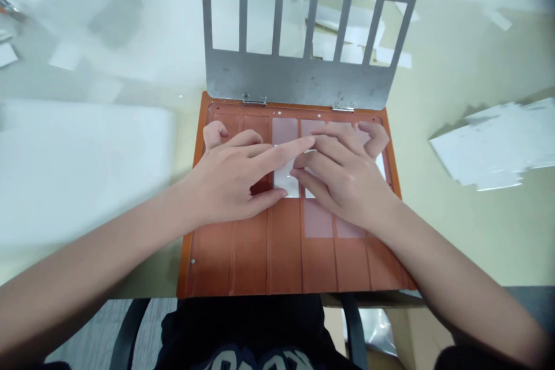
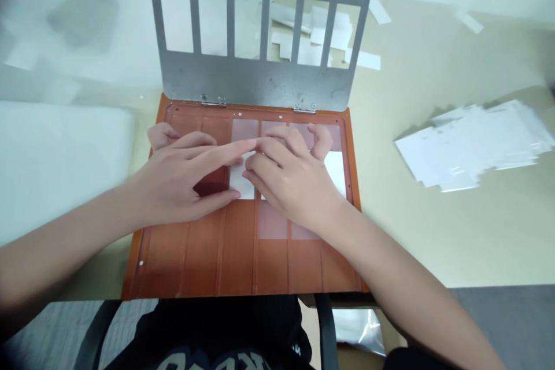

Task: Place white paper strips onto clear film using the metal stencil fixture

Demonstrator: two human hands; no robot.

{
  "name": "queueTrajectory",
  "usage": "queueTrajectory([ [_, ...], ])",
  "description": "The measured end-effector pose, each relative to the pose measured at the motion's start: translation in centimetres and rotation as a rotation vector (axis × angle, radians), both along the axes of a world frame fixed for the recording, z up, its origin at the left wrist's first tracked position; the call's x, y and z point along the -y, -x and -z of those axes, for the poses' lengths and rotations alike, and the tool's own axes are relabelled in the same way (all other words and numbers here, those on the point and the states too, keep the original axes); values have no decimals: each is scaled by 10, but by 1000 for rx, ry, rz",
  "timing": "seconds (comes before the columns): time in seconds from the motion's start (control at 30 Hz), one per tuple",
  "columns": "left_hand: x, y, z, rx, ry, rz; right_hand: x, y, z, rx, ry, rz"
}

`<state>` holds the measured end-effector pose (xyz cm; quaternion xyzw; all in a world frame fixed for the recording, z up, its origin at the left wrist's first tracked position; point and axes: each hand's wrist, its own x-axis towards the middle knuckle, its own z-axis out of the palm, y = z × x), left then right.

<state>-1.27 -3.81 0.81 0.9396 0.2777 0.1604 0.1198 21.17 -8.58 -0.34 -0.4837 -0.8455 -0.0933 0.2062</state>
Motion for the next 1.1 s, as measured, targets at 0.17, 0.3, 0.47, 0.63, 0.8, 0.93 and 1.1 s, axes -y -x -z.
queueTrajectory([
  [0.17,-1,1,-1,4,36,-1,-2,2,3,8,-17,27],
  [0.3,1,0,-2,6,29,-16,-1,2,4,28,-53,17],
  [0.47,5,-1,-1,18,31,-32,-1,4,2,49,-99,-1],
  [0.63,9,0,1,39,54,-57,-1,5,2,37,-57,19],
  [0.8,25,-1,-3,60,-164,-67,0,6,0,4,-43,0],
  [0.93,52,-3,-6,30,-291,34,0,6,-3,2,-27,-12],
  [1.1,72,-4,-3,-16,-302,66,1,6,-4,6,12,-25],
])
